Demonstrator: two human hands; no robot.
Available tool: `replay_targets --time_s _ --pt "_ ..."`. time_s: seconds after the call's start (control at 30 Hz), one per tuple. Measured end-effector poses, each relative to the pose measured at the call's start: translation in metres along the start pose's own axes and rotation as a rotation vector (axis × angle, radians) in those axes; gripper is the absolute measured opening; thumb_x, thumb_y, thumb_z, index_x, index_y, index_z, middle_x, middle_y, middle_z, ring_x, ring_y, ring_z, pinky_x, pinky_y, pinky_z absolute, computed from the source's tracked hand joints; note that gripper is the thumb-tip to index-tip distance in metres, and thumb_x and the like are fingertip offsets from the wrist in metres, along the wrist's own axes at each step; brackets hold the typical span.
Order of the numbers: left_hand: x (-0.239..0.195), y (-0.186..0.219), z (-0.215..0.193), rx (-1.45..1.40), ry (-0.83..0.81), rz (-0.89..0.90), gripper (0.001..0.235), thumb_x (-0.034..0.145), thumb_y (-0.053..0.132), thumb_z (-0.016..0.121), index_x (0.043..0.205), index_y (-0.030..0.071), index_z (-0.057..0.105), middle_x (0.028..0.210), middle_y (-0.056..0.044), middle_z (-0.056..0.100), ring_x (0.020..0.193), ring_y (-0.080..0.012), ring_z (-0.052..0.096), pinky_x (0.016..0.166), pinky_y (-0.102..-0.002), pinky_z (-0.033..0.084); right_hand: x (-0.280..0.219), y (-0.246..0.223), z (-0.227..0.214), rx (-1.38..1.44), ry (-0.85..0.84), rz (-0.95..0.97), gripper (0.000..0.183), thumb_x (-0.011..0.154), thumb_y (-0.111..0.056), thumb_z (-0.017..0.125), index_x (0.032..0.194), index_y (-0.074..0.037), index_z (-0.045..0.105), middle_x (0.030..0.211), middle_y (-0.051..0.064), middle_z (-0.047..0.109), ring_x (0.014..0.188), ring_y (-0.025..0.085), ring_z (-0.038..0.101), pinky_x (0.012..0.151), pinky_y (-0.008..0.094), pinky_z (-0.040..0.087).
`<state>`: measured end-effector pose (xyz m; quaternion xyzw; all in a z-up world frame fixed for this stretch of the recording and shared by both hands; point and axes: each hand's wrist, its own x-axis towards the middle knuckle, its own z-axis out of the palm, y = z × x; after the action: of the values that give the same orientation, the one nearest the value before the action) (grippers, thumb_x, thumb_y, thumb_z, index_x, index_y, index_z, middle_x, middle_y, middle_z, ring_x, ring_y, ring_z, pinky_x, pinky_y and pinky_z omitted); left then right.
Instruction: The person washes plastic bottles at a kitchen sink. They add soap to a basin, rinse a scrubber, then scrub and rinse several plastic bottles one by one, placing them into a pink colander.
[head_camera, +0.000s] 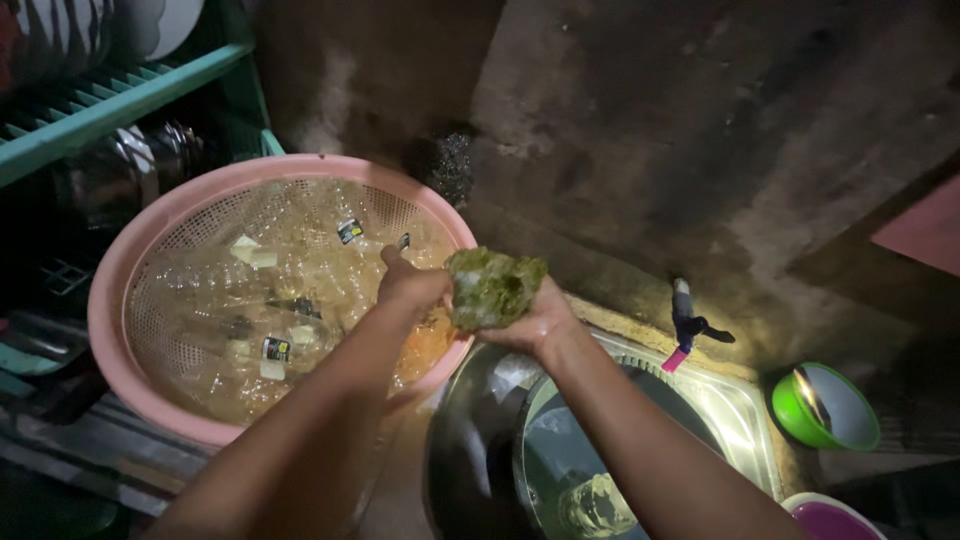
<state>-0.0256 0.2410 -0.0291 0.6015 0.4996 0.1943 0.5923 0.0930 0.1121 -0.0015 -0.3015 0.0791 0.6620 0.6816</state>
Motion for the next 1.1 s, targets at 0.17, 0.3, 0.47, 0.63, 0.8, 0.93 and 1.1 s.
replay_targets --time_s 0.17,0.3,0.47,0.63,0.8,0.93,1.1 --pt "-0.016 0.008 -0.029 -0.489 -0.361 -0.264 0.071 0.071 0.032 0.06 0.139 0.013 0.048 0.103 -0.023 0.065 0.093 -0.0432 0.07 0.074 -0.059 0.06 -0.003 -0.017 0.012 -0.084 -0.109 -0.094 0.033 0.1 -0.03 0.049 0.104 -0.004 0.07 0.104 0.015 0.069 0.096 0.03 0.068 0.092 0.049 0.057" --pt "-0.028 -0.001 -0.043 -0.793 -0.605 -0.2 0.057 0.073 0.03 0.059 0.122 0.002 0.055 0.101 -0.019 0.069 0.091 -0.0396 0.07 0.078 -0.062 0.063 -0.006 -0.008 0.025 -0.38 0.041 -0.391 0.029 0.098 -0.033 0.055 0.106 -0.009 0.07 0.104 0.012 0.07 0.092 0.029 0.066 0.084 0.045 0.054" --pt "-0.048 0.0 -0.041 -0.707 -0.422 -0.199 0.063 0.094 0.058 0.067 0.128 0.005 0.059 0.101 -0.02 0.065 0.088 -0.0352 0.066 0.081 -0.052 0.059 -0.01 0.061 0.046 -1.039 0.245 -0.941 0.034 0.091 -0.03 0.068 0.118 -0.009 0.067 0.11 0.014 0.071 0.101 0.031 0.069 0.089 0.043 0.056" --pt "-0.069 0.005 -0.026 -0.787 -0.45 -0.141 0.046 0.092 0.057 0.05 0.124 0.026 0.058 0.102 -0.01 0.073 0.083 -0.0285 0.074 0.073 -0.051 0.062 -0.043 0.094 0.051 -1.466 0.249 -1.572 0.045 0.09 -0.022 0.074 0.131 -0.003 0.065 0.125 0.021 0.065 0.113 0.037 0.066 0.097 0.043 0.052" --pt "-0.091 0.003 0.008 -0.825 -0.692 -0.179 0.056 0.097 0.068 0.058 0.113 0.015 0.067 0.094 -0.009 0.067 0.077 -0.0265 0.065 0.068 -0.048 0.06 -0.074 0.051 0.052 -1.151 0.327 -1.106 0.032 0.081 -0.017 0.075 0.111 -0.007 0.075 0.097 0.009 0.075 0.085 0.023 0.07 0.075 0.038 0.056" --pt "-0.127 -0.015 0.042 -0.735 -0.672 -0.321 0.067 0.09 0.072 0.056 0.111 0.009 0.069 0.096 -0.015 0.07 0.083 -0.0332 0.069 0.071 -0.051 0.062 -0.092 0.027 0.022 -0.971 0.235 -0.95 0.023 0.082 -0.014 0.074 0.103 -0.004 0.074 0.089 0.005 0.076 0.075 0.015 0.069 0.067 0.033 0.057" --pt "-0.172 -0.058 0.068 -0.72 -0.509 -0.548 0.064 0.088 0.072 0.056 0.119 0.016 0.063 0.111 -0.017 0.066 0.097 -0.0358 0.066 0.077 -0.055 0.059 -0.123 0.067 -0.039 -1.025 0.473 -0.798 0.025 0.082 -0.017 0.075 0.104 -0.005 0.076 0.091 0.008 0.076 0.077 0.018 0.071 0.069 0.036 0.058"
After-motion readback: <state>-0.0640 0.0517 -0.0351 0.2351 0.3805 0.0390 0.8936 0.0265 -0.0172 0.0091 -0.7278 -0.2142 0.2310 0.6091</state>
